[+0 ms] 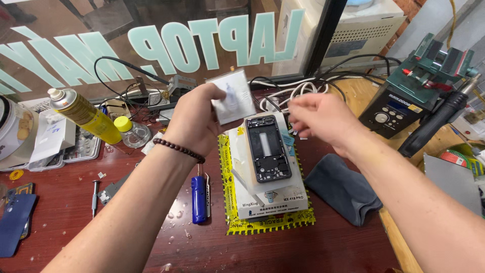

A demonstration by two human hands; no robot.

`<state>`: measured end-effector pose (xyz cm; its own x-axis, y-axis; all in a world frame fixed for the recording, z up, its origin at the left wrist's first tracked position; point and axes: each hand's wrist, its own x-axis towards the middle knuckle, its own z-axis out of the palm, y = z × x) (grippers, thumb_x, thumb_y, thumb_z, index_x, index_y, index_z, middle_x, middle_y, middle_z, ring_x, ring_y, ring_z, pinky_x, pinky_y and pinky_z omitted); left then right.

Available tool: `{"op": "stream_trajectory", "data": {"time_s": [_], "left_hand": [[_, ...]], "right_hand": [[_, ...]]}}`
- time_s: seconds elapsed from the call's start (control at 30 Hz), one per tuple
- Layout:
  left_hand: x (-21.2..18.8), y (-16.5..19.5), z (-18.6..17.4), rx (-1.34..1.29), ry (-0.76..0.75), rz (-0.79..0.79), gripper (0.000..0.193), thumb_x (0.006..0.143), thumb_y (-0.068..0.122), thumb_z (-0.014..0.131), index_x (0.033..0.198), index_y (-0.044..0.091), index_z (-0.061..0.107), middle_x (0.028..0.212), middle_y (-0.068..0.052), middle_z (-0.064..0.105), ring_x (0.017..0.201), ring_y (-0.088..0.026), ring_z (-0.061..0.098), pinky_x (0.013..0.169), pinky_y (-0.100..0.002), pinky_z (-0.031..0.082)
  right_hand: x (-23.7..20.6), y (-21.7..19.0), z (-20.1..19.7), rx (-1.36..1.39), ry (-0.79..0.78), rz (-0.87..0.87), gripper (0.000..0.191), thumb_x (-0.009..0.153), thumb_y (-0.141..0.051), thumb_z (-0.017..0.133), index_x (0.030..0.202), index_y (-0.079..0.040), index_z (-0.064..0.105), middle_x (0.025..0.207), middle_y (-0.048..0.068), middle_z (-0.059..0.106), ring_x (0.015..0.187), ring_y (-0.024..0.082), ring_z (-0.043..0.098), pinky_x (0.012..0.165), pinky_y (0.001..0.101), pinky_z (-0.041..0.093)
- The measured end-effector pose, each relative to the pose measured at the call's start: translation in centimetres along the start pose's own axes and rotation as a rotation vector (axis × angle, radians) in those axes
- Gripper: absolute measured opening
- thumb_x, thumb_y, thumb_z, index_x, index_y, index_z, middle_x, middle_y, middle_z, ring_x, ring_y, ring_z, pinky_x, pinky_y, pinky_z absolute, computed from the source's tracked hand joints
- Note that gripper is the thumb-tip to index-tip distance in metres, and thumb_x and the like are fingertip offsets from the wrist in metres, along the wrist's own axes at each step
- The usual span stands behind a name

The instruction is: The person removes the old battery from a disassembled smartphone by prying it out with a plastic spudger, then cleans the battery compartment and installs a new battery. The person uses a plastic spudger and a small brush to clean the interior before placing the new battery into the phone.

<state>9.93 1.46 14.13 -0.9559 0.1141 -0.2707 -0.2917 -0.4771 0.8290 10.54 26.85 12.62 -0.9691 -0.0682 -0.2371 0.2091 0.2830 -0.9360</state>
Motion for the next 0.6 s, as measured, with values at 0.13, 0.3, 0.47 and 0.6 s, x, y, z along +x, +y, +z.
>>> {"op": "stream_trajectory", "data": {"time_s": [0.13,0.3,0.47,0.6], "left_hand": [[-0.5,-1.2,-5.5,-0.023,0.197,-0.067,0.029,0.085,0.010,0.052,0.112,0.002,0.060,0.098,-0.009,0.070,0.088,-0.024,0.073,0.081,-0.043,0.062],[-1.6,-2.2,-14.0,0.013,0.600,-0.140,0.028,0.087,0.016,0.050,0.115,0.011,0.052,0.104,-0.007,0.066,0.099,-0.028,0.069,0.084,-0.053,0.054],[-3.4,-2.0,-21.1,-0.001,0.689,-0.148,0.032,0.087,0.026,0.053,0.118,0.017,0.053,0.101,-0.002,0.067,0.090,-0.023,0.066,0.076,-0.046,0.051],[-4.3,-3.3,-23.9,0.328,0.571,-0.070,0.055,0.086,0.038,0.072,0.128,0.006,0.057,0.092,-0.002,0.060,0.074,-0.017,0.058,0.060,-0.039,0.042]], "right_hand": [[-0.9,3.9,1.5,-0.151,-0.003,0.113,0.028,0.092,-0.021,0.067,0.113,-0.005,0.076,0.091,0.004,0.074,0.076,0.013,0.067,0.065,0.0282,0.056],[-1.1,5.2,2.1,-0.122,-0.021,0.124,0.028,0.093,-0.021,0.066,0.115,-0.005,0.075,0.091,0.005,0.074,0.076,0.012,0.068,0.066,0.0281,0.057],[-1.0,4.6,2.3,0.073,-0.016,0.085,0.026,0.094,-0.016,0.064,0.115,-0.003,0.074,0.091,0.006,0.071,0.076,0.013,0.067,0.065,0.0292,0.057],[-1.0,4.3,3.0,0.106,0.017,0.100,0.024,0.096,-0.015,0.065,0.114,-0.002,0.074,0.090,0.006,0.070,0.076,0.013,0.066,0.067,0.0292,0.057]]}}
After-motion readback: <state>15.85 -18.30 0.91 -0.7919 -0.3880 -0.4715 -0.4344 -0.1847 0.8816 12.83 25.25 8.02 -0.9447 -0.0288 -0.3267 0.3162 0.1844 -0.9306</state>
